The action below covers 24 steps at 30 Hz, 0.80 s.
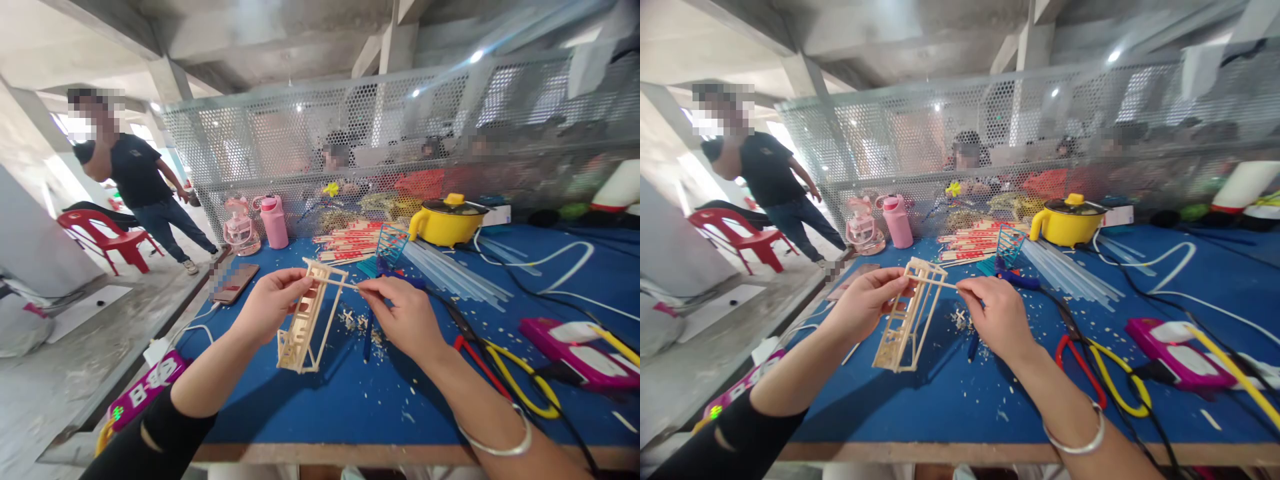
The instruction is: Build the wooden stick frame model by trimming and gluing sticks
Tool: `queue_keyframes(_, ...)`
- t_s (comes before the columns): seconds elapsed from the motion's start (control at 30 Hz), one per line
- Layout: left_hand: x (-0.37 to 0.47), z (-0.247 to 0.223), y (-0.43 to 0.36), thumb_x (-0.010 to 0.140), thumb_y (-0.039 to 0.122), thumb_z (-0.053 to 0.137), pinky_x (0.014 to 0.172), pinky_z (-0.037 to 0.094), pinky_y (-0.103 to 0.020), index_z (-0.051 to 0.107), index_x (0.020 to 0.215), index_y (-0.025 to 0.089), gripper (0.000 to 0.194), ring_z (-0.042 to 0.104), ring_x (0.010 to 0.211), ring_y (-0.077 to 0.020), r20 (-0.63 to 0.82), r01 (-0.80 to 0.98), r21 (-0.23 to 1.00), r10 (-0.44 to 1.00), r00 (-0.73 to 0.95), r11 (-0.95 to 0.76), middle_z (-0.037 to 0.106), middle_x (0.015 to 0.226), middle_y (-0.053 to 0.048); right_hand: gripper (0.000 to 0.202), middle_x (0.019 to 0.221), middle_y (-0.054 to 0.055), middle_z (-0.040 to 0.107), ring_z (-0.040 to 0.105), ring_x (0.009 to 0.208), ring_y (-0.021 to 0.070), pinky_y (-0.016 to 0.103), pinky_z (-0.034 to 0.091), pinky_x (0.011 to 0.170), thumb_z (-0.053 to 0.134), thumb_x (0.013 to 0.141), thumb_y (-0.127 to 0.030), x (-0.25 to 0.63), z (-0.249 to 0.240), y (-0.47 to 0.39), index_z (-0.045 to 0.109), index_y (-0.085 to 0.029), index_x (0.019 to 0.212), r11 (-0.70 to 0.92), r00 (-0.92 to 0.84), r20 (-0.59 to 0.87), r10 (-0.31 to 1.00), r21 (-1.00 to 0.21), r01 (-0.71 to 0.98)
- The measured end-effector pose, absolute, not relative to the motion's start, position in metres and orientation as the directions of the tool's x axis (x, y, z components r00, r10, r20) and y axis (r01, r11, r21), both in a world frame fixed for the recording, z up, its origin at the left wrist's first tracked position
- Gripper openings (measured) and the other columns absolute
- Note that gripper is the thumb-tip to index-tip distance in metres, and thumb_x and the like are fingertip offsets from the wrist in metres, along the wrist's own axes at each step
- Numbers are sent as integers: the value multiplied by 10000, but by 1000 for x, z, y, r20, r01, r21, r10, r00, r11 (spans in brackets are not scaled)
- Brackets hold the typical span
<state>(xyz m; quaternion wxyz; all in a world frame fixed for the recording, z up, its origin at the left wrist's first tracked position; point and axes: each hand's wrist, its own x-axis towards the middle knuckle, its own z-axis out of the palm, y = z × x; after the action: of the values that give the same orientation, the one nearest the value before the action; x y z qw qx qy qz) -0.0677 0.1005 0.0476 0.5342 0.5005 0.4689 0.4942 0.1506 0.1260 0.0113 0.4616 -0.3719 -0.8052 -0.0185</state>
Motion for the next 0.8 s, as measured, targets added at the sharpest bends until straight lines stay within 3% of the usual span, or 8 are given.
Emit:
queue_keyframes(0.27, -63, 49, 100, 725, 381, 691, 610, 448, -208, 686, 844, 168, 244, 600, 754, -116, 1, 5, 1000, 999, 47, -1, 680, 846, -41, 152, 818, 20, 711, 638, 780, 160, 290, 458, 723, 526, 892, -236, 152, 10, 125, 672, -196, 884, 709, -288, 740, 608, -342, 617)
queue_keyframes(0.4, -67, 60, 109, 752, 342, 646, 576, 421, -224, 699, 854, 149, 225, 587, 660, -121, 145, 300, 946, 988, -45, -125, 696, 774, -48, 145, 875, 10, 716, 644, 814, 146, 263, 463, 750, 529, 887, -236, 153, 7, 119, 669, -206, 905, 681, -256, 697, 670, -439, 586)
queue_keyframes(0.47, -71, 66, 115, 787, 346, 601, 573, 402, -230, 708, 870, 160, 231, 573, 624, -121, 324, 547, 801, 945, -55, -243, 701, 743, -37, 137, 853, -2, 712, 638, 754, 133, 243, 463, 702, 538, 878, -252, 156, 4, 112, 668, -214, 904, 627, -190, 659, 728, -527, 574)
queue_keyframes(0.57, -72, 64, 125, 848, 338, 516, 595, 387, -244, 719, 894, 194, 253, 594, 649, -143, 508, 841, 432, 858, 70, -325, 713, 752, -36, 134, 750, -17, 685, 586, 615, 120, 231, 441, 586, 560, 857, -303, 162, -3, 97, 664, -221, 878, 487, -74, 536, 841, -690, 536)
queue_keyframes(0.67, -66, 45, 135, 888, 323, 444, 609, 391, -264, 717, 921, 211, 297, 639, 723, -194, 442, 950, 137, 875, 196, -282, 728, 808, -68, 161, 700, -11, 652, 555, 588, 123, 230, 424, 540, 566, 840, -343, 168, -14, 80, 652, -211, 871, 329, -15, 359, 933, -835, 442)
queue_keyframes(0.73, -62, 25, 144, 899, 319, 426, 620, 406, -276, 712, 946, 216, 308, 658, 757, -221, 340, 960, 55, 909, 240, -274, 732, 829, -84, 182, 720, 2, 643, 552, 597, 124, 231, 425, 532, 570, 827, -353, 172, -22, 70, 638, -201, 901, 229, -3, 244, 970, -906, 356)
queue_keyframes(0.8, -60, 6, 154, 897, 315, 439, 634, 423, -281, 714, 939, 221, 294, 666, 761, -228, 281, 955, 51, 921, 268, -293, 733, 819, -85, 222, 740, 13, 636, 540, 577, 120, 232, 421, 505, 574, 815, -364, 174, -28, 60, 616, -189, 944, 131, 1, 136, 991, -956, 261)
